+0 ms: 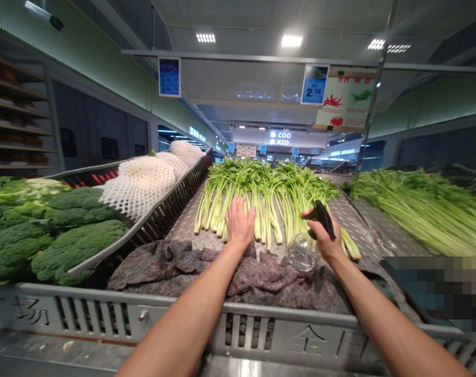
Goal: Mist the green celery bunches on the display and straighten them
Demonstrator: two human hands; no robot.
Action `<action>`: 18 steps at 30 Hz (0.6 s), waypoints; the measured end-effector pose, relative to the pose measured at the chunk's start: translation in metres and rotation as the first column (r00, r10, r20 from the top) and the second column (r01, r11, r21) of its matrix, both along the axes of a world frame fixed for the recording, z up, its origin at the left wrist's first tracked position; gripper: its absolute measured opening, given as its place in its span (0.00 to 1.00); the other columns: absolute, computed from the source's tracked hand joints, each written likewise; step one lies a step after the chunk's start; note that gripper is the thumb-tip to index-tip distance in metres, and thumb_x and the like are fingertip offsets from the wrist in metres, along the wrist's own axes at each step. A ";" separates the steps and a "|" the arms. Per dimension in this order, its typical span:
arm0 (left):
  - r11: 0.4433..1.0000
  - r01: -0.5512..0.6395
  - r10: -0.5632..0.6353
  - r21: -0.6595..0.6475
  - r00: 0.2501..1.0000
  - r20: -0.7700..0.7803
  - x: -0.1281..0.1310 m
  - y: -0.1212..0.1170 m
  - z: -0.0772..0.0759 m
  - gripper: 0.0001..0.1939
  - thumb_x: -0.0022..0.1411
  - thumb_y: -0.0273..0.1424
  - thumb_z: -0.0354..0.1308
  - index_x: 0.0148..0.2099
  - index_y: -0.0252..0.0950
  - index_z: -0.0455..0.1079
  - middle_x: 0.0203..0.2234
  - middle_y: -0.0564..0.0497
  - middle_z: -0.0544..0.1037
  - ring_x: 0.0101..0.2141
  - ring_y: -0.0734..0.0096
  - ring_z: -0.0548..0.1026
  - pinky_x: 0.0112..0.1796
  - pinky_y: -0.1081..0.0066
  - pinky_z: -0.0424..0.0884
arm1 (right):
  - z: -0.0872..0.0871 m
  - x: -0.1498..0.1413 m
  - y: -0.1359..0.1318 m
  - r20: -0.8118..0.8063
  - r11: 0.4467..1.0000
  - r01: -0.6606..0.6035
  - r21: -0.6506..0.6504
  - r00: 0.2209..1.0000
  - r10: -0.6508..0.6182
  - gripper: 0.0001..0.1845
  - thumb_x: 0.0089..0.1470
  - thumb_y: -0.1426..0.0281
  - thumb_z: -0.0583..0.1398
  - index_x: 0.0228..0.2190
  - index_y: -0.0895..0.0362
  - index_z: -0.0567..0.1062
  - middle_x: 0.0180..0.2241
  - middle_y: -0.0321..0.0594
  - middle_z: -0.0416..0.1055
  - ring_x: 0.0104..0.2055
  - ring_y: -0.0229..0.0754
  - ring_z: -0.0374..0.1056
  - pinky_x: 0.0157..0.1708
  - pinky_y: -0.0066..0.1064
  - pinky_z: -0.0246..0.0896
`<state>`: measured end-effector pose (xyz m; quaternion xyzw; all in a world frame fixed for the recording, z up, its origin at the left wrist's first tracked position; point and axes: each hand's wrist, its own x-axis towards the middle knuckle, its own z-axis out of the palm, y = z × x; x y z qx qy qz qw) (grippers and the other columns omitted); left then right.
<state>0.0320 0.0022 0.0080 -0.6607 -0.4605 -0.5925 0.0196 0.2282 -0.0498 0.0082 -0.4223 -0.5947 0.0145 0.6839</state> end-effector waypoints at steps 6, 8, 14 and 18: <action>1.000 -0.008 0.008 -0.009 1.000 0.010 0.000 0.000 0.001 0.21 0.58 0.38 0.40 0.51 0.33 0.58 0.55 0.41 0.56 0.55 0.60 0.53 0.52 0.56 0.51 | 0.002 -0.003 -0.002 -0.016 1.000 -0.015 0.023 1.000 0.015 0.12 0.40 0.66 0.55 0.30 0.57 0.70 0.32 0.39 0.70 0.34 0.42 0.65 0.33 0.32 0.58; 1.000 -0.013 0.013 -0.008 1.000 0.011 0.000 -0.001 0.001 0.21 0.58 0.38 0.40 0.51 0.33 0.58 0.55 0.41 0.56 0.55 0.60 0.54 0.52 0.56 0.51 | 0.003 -0.003 -0.002 -0.019 0.999 -0.019 0.038 1.000 0.019 0.12 0.40 0.67 0.55 0.30 0.57 0.69 0.32 0.39 0.70 0.35 0.41 0.65 0.34 0.33 0.58; 1.000 -0.020 0.020 0.006 1.000 0.017 -0.001 0.000 0.001 0.21 0.58 0.37 0.41 0.51 0.33 0.58 0.54 0.41 0.57 0.55 0.60 0.54 0.52 0.56 0.52 | 0.003 -0.003 -0.002 -0.042 1.000 -0.003 0.024 0.999 0.004 0.12 0.40 0.66 0.55 0.31 0.58 0.69 0.32 0.39 0.70 0.32 0.41 0.65 0.31 0.32 0.58; 0.999 -0.039 0.037 0.033 0.998 0.052 -0.005 0.004 0.003 0.20 0.57 0.37 0.42 0.50 0.33 0.59 0.54 0.41 0.58 0.54 0.59 0.55 0.51 0.55 0.53 | 0.001 -0.001 -0.001 -0.049 0.997 0.032 0.075 0.998 -0.029 0.12 0.40 0.67 0.55 0.30 0.58 0.70 0.31 0.39 0.70 0.33 0.41 0.64 0.32 0.32 0.58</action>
